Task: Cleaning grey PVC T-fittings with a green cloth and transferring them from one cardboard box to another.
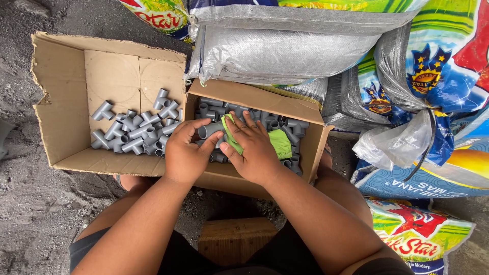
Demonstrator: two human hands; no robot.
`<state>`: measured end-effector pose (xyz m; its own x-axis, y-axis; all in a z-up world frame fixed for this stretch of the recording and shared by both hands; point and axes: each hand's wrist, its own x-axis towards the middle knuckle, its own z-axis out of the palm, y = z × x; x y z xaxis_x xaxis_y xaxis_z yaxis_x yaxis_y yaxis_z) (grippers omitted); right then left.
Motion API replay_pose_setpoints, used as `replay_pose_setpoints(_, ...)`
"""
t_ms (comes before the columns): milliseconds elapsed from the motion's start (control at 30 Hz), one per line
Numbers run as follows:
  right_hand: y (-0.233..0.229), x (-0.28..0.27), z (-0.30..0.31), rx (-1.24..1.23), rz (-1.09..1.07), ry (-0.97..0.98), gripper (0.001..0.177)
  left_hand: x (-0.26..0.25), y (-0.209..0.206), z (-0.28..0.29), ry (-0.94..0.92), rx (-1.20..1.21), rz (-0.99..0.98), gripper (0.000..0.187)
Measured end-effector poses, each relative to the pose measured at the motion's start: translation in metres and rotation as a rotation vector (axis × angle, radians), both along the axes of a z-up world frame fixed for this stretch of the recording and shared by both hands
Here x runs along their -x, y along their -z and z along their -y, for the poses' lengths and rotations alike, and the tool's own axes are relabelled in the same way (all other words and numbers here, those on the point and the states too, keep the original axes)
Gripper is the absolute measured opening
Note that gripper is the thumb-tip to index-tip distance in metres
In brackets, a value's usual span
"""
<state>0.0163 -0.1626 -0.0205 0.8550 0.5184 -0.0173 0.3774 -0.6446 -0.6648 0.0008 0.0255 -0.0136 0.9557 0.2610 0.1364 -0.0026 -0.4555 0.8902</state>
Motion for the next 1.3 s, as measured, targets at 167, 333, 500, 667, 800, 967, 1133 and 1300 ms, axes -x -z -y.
replay_pose_setpoints(167,-0.012,0.013,-0.001,-0.158,0.064,-0.058,0.068,-0.002,0.0,0.001,-0.051,0.188,-0.098,0.026)
replay_pose_setpoints(333,-0.008,0.012,0.004,-0.225,0.075,-0.067,0.067,-0.008,-0.001,0.005,-0.095,0.408,-0.249,0.027)
replay_pose_setpoints(500,-0.012,0.017,0.0,-0.158,0.19,-0.041,0.067,-0.013,-0.01,0.015,-0.274,0.499,-0.379,0.035)
replay_pose_setpoints(667,-0.009,0.022,0.0,-0.122,0.189,0.017,0.065,-0.012,0.0,0.022,-0.291,0.483,-0.443,0.037)
replay_pose_setpoints(800,0.001,0.01,0.006,-0.131,0.175,0.081,0.062,-0.008,0.011,0.031,-0.175,0.469,-0.496,0.034)
replay_pose_setpoints(967,-0.002,0.0,0.013,-0.176,0.11,0.082,0.047,-0.005,0.003,0.033,-0.048,0.496,-0.52,0.042)
replay_pose_setpoints(1133,0.002,-0.003,0.016,-0.157,0.093,0.074,0.037,-0.007,0.002,0.031,0.003,0.441,-0.543,0.043)
replay_pose_setpoints(1300,-0.007,-0.003,0.014,-0.228,0.146,0.119,0.035,-0.008,-0.009,0.031,0.017,0.442,-0.594,0.045)
